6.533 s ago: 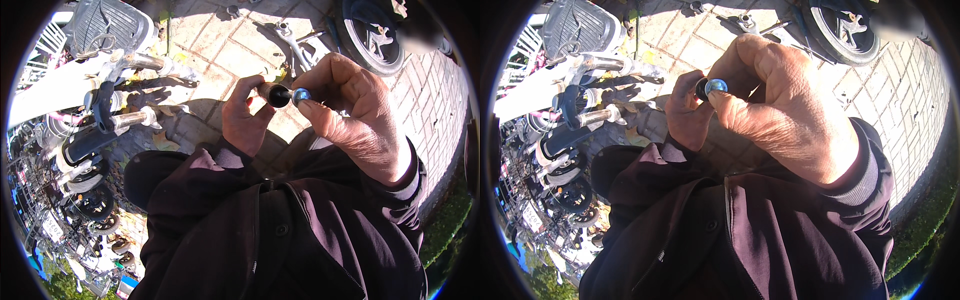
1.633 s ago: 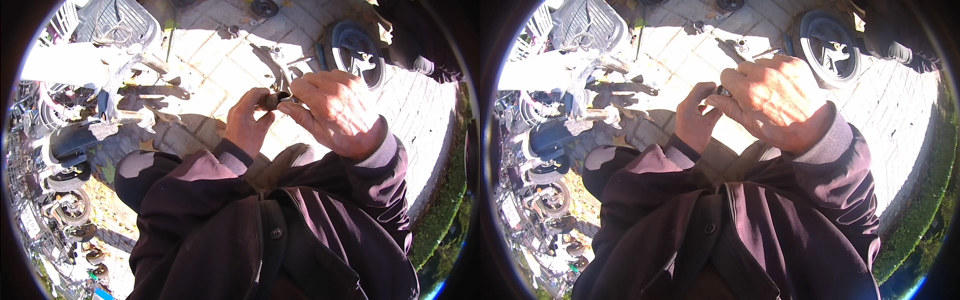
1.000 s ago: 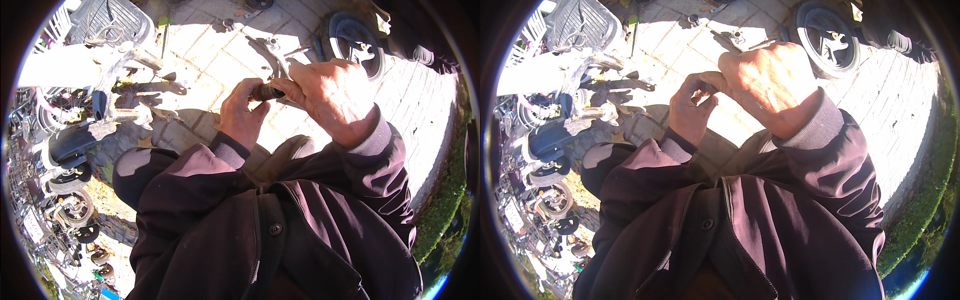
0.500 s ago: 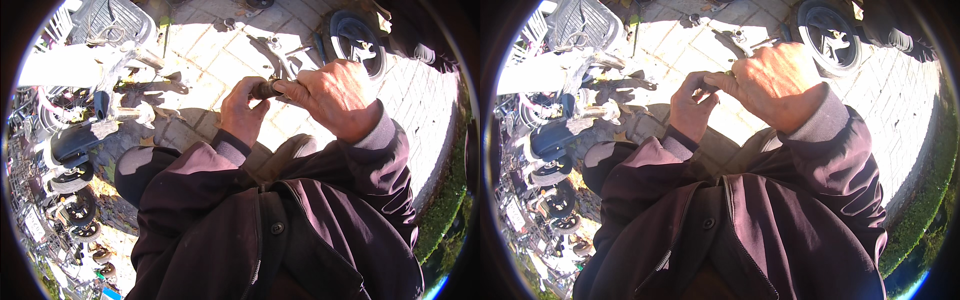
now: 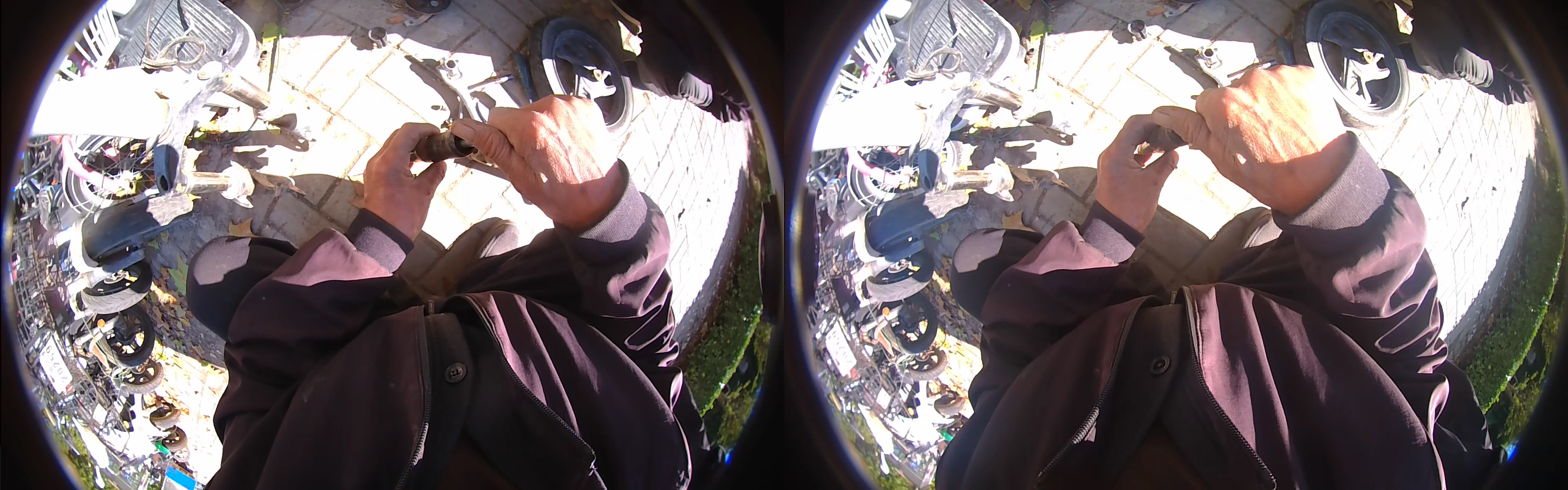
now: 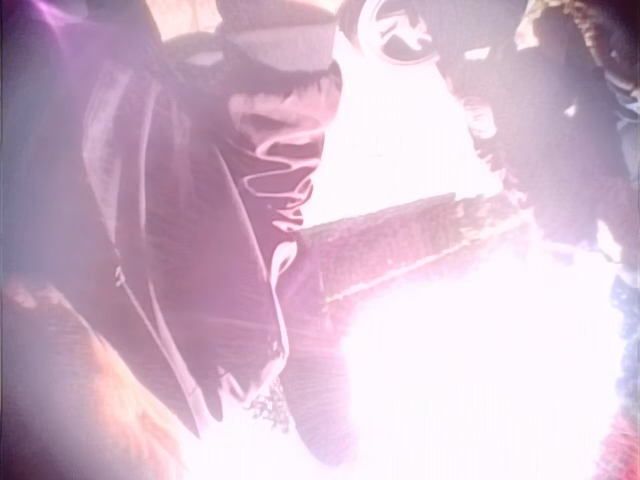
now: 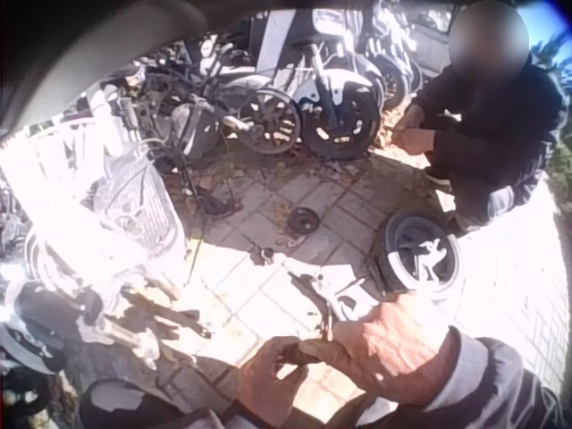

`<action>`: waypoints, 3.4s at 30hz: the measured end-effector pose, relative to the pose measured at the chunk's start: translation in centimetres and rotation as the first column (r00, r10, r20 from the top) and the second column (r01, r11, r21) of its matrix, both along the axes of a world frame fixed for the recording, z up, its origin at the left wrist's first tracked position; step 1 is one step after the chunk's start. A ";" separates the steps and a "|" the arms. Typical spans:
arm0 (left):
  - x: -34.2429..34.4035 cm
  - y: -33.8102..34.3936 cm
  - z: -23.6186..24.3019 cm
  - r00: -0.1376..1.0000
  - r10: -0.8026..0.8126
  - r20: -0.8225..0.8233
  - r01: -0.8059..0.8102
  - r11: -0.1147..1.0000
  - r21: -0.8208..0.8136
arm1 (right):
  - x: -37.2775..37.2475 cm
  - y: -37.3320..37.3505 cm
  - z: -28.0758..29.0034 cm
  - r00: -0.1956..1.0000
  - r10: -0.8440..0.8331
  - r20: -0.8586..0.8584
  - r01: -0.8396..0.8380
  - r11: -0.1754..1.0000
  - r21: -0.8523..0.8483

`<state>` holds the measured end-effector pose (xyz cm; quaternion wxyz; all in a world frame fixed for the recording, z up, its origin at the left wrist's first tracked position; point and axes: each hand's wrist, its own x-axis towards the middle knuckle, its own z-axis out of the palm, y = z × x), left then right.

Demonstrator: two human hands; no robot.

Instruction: The person disassembles a bicycle fork stanchion, removes a seal, and reassembles the components. They briefly retrieve a phone from their jacket pocket and return it before continuing to manipulate the fork parts.

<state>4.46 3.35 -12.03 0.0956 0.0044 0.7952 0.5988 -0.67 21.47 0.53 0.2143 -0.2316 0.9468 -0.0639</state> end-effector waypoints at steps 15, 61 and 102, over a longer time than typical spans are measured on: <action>-0.1 0.1 0.2 1.000 0.006 0.008 -0.007 0.998 0.063 | 0.3 -0.1 -1.0 0.988 0.006 -0.155 -0.016 0.998 -0.059; -0.8 0.0 -1.1 0.999 0.044 -0.008 -0.043 0.995 0.090 | -0.6 -0.4 -1.8 0.940 -0.035 -0.339 -0.032 0.982 -0.188; -1.1 0.2 0.6 0.996 0.078 0.031 -0.080 0.995 0.066 | -1.3 0.2 -1.9 0.895 0.036 -0.445 -0.236 0.884 -0.403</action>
